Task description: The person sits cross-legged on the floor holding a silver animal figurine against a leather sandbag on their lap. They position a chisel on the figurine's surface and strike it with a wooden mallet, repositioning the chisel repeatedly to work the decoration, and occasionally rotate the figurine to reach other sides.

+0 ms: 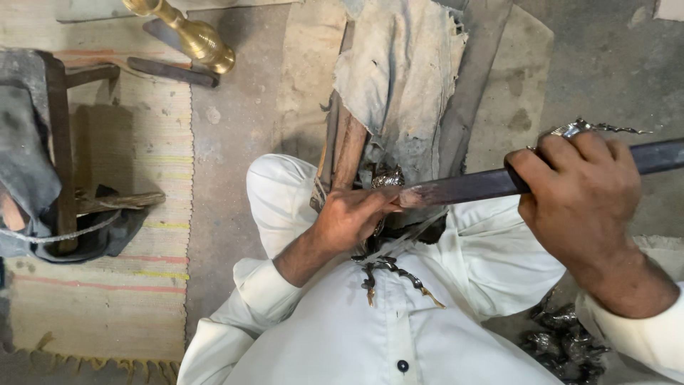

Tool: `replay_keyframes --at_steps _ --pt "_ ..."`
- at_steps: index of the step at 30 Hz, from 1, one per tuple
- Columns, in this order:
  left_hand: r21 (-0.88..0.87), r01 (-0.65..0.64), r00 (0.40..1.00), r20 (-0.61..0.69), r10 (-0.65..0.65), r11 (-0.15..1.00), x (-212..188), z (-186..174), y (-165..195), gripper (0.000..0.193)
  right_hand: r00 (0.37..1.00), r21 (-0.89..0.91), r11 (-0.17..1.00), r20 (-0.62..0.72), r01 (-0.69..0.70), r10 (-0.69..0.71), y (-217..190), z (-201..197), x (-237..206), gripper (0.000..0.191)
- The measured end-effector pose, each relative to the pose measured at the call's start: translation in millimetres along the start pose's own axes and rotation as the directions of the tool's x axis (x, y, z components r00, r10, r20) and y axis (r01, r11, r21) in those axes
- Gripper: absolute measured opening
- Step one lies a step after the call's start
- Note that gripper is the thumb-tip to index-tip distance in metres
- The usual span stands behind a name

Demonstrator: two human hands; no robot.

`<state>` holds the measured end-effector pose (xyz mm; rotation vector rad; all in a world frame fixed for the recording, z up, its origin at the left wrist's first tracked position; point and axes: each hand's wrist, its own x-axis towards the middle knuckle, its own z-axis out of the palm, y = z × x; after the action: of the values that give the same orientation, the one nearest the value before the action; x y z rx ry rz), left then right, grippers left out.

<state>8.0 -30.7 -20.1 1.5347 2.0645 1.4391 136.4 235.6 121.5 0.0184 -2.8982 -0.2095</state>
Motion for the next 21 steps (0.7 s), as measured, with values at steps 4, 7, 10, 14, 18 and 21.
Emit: replay_keyframes --at_steps 4,7,10,14,18,21 --pt "-0.081 -0.037 0.998 -0.062 0.032 0.996 -1 0 -1 0.05 0.992 0.23 0.967 -0.031 -0.111 0.121 1 -2 0 0.028" --pt "-0.106 -0.045 0.995 -0.095 0.035 0.993 -2 2 -1 0.046 0.991 0.223 0.966 -0.001 -0.131 0.135 0 -4 2 0.022" --pt "-0.155 0.008 0.982 -0.185 -0.037 0.988 0 5 2 0.036 0.999 -0.012 1.0 0.041 -0.022 0.022 -4 -4 5 0.022" --pt "-0.207 0.104 0.964 -0.221 -0.15 0.973 -2 2 10 0.027 0.992 0.06 0.997 0.116 -0.05 0.043 1 -2 8 0.028" --pt "-0.082 0.13 0.988 -0.079 -0.136 0.988 -2 -1 15 0.037 0.994 0.145 0.989 0.107 -0.037 0.022 1 9 6 0.03" --pt "-0.047 0.074 0.992 -0.103 -0.079 0.996 -2 0 15 0.041 0.999 0.129 0.992 0.035 0.002 -0.007 1 15 2 0.029"
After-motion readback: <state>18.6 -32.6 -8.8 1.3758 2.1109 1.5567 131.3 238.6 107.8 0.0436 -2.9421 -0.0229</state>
